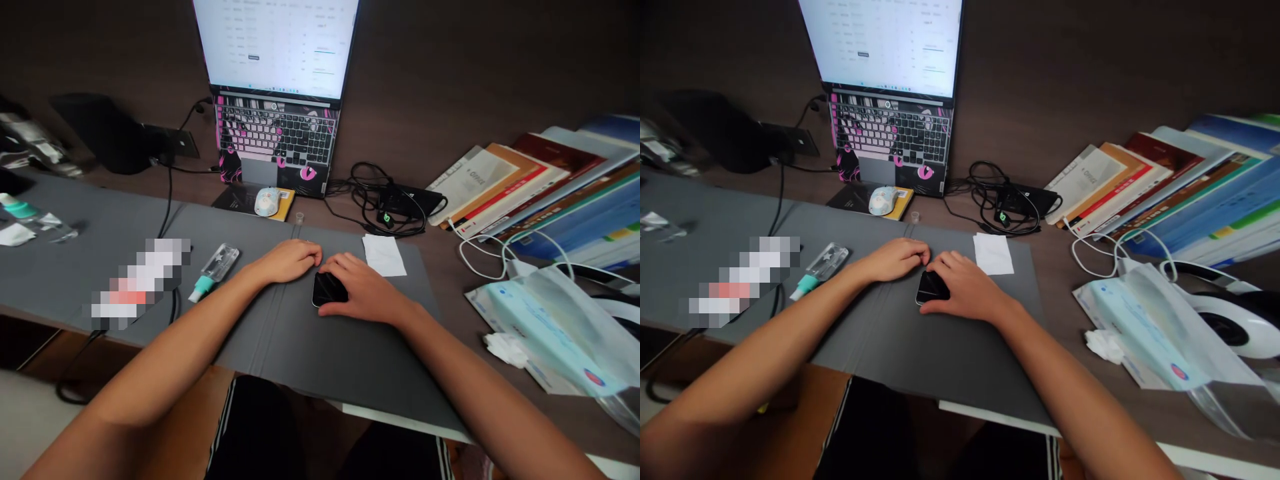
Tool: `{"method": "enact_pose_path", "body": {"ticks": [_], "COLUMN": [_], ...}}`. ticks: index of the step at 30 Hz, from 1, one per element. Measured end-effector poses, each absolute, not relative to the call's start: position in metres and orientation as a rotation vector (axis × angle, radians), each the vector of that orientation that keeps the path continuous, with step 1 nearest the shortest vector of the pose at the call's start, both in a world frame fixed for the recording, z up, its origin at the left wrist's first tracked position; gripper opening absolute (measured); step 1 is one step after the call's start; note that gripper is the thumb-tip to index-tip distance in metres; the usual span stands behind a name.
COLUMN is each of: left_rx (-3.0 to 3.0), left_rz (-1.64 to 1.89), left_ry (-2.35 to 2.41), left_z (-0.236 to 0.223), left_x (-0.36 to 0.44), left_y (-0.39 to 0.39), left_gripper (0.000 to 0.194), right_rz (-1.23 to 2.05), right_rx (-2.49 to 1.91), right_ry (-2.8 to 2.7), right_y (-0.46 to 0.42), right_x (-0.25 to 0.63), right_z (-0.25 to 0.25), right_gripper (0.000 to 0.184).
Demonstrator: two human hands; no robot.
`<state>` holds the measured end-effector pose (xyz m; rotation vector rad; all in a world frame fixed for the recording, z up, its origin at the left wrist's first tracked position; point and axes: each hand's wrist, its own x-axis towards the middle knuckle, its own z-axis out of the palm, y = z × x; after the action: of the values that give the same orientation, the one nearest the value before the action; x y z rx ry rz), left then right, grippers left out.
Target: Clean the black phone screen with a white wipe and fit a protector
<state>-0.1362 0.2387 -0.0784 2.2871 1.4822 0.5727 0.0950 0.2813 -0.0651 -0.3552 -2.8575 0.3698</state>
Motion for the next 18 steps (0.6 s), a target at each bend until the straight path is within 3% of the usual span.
{"method": "enact_pose_path", "body": {"ticks": [18], "left_rx": [2.236], "left_rz": [0.605], "left_ry": [1.503], "left_z": [-0.08], "left_x": [-0.137], "left_y": [0.239], "left_gripper": [0.024], "right_rz": [0.21], "right_rx": [-0.456], "right_ry": [-2.912], "right_y": [0.269], "right_x": [0.079], "right_z": [-0.068], "right_gripper": [0.07]}}
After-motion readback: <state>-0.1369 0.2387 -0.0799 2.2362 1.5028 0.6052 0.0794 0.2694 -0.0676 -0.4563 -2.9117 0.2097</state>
